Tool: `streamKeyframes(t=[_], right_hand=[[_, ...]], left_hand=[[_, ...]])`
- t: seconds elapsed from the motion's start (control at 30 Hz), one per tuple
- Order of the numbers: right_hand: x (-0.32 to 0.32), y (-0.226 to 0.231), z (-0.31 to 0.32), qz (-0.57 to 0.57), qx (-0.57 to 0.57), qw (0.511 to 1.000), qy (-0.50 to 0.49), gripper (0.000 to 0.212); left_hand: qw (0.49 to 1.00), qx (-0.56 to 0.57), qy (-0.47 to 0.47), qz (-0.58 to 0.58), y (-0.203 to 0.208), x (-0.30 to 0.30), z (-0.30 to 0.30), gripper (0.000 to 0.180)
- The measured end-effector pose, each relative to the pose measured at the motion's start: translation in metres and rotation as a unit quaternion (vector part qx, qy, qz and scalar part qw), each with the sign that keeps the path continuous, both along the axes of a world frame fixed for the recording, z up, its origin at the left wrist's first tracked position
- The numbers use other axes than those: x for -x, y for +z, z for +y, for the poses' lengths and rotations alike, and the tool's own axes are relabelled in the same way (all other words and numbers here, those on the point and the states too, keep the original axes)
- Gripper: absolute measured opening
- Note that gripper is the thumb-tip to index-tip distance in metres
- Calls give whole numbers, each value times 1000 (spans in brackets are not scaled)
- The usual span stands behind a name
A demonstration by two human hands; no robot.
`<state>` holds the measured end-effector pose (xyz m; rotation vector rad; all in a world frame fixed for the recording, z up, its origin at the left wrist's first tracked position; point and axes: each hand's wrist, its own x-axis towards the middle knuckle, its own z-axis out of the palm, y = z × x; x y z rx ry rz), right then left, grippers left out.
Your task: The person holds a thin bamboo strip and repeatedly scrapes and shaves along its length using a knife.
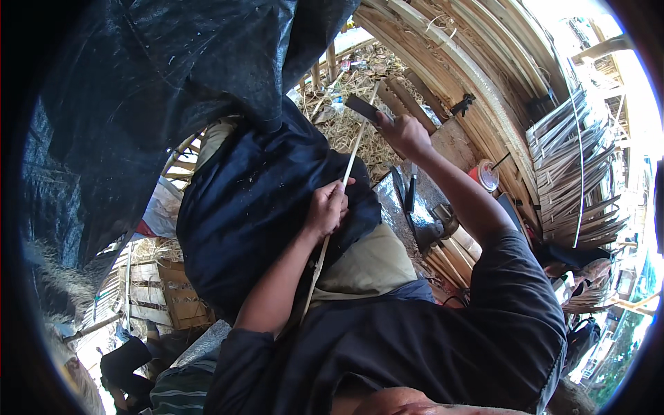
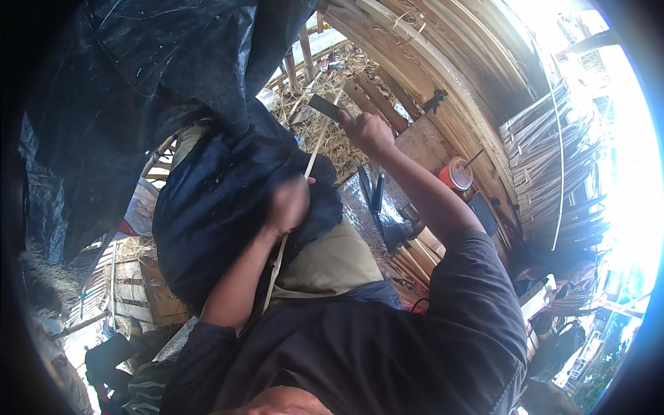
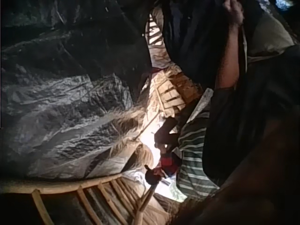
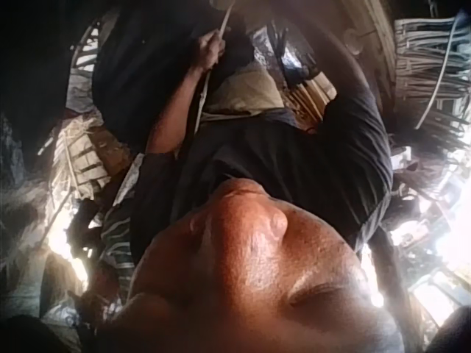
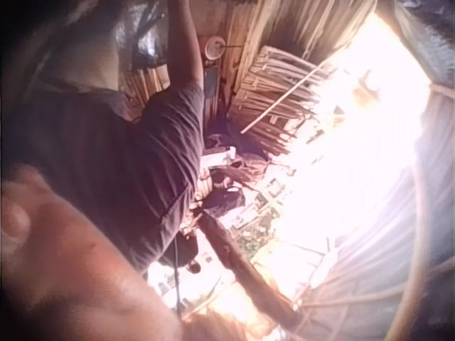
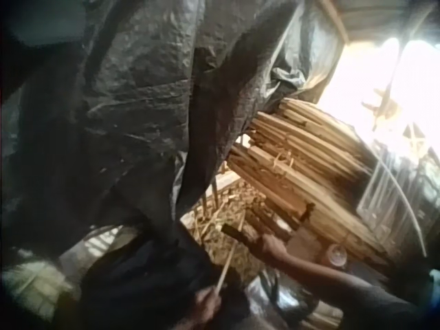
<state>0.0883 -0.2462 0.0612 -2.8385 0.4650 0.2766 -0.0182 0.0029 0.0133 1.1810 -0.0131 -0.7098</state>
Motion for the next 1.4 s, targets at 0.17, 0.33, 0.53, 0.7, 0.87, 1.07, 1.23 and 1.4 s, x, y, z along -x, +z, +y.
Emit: streamKeyframes(t=[0.17,0.33,0.53,0.7,0.87,1.07,1.23,1.4], right_hand=[[-15,7,-20,42,-29,996,-72,79],[9,18,11,54,-8,998,-3,78],[10,5,21,59,-21,996,-58,78],[1,13,9,24,-5,997,-69,80],[27,-4,43,81,-60,993,-68,74],[8,-3,12,-89,1,992,-93,77],[38,-20,27,-53,-36,997,-48,77],[16,-11,-6,20,-83,990,-116,77]], left_hand=[[998,-30,-6,-61,-3,-2,-8,37],[998,-35,6,-53,-8,2,-5,35],[994,-62,6,-91,-5,2,-8,34],[996,-42,2,-74,-6,-1,-7,35],[1000,-13,-1,1,-10,-4,-3,38],[996,82,-8,46,-11,-7,4,36],[994,68,-37,75,-4,-4,16,36],[989,94,-74,82,-5,-14,14,37]])
